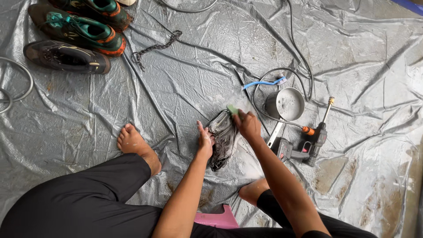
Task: The person scrubs a single sneaker using a brush and soapy water. They clean the interior, upper, and sole of the shoe, repeatedly dipping the brush into a metal pot to reload soap.
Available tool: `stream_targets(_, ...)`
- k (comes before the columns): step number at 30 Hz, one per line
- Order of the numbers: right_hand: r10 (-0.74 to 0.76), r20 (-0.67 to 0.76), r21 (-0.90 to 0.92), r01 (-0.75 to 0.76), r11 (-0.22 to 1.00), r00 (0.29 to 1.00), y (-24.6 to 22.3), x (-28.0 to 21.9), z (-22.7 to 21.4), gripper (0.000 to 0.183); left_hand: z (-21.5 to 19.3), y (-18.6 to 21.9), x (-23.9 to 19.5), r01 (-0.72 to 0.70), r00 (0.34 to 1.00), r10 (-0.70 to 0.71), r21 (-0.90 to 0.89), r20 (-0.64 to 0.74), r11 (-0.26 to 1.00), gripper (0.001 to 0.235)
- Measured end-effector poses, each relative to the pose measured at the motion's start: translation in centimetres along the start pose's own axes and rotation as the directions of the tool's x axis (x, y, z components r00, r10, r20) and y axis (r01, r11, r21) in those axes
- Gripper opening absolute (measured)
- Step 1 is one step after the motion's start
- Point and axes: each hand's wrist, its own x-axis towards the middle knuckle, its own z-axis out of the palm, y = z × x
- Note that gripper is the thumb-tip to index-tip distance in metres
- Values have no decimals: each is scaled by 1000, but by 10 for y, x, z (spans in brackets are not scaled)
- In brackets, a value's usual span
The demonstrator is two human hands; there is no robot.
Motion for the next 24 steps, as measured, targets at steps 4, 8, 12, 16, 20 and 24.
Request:
stream_targets(4, -169, 176, 86, 155, 984, 970, -12, -25, 11, 49, 8, 0, 7, 4, 999, -1, 68, -50, 998, 109)
stream_targets(8, -15, 81, 1, 15, 1000, 997, 11, -6, 2, 48, 4, -3, 3, -29, 999, 31, 73, -14, 997, 111)
stream_targets(12, -181, 94, 78, 174, 982, 979, -4, -36, 11, 40, 15, 1, 6, -19, 998, 26, 130, -53, 991, 103)
stream_targets(16, -306, 88, 77, 300, 951, 948, 15, -33, -10, 44, 5, 1, 2, 26, 998, -20, 99, -52, 995, 113)
stream_targets(20, -167, 23, 75, 165, 983, 986, 14, -43, -2, 44, 8, 6, -3, -25, 999, 29, 155, -21, 988, 104)
stream_targets(24, -383, 98, 25, 383, 924, 918, 12, -55, -7, 43, 12, 1, 10, -49, 999, 49, 253, 6, 966, 90)
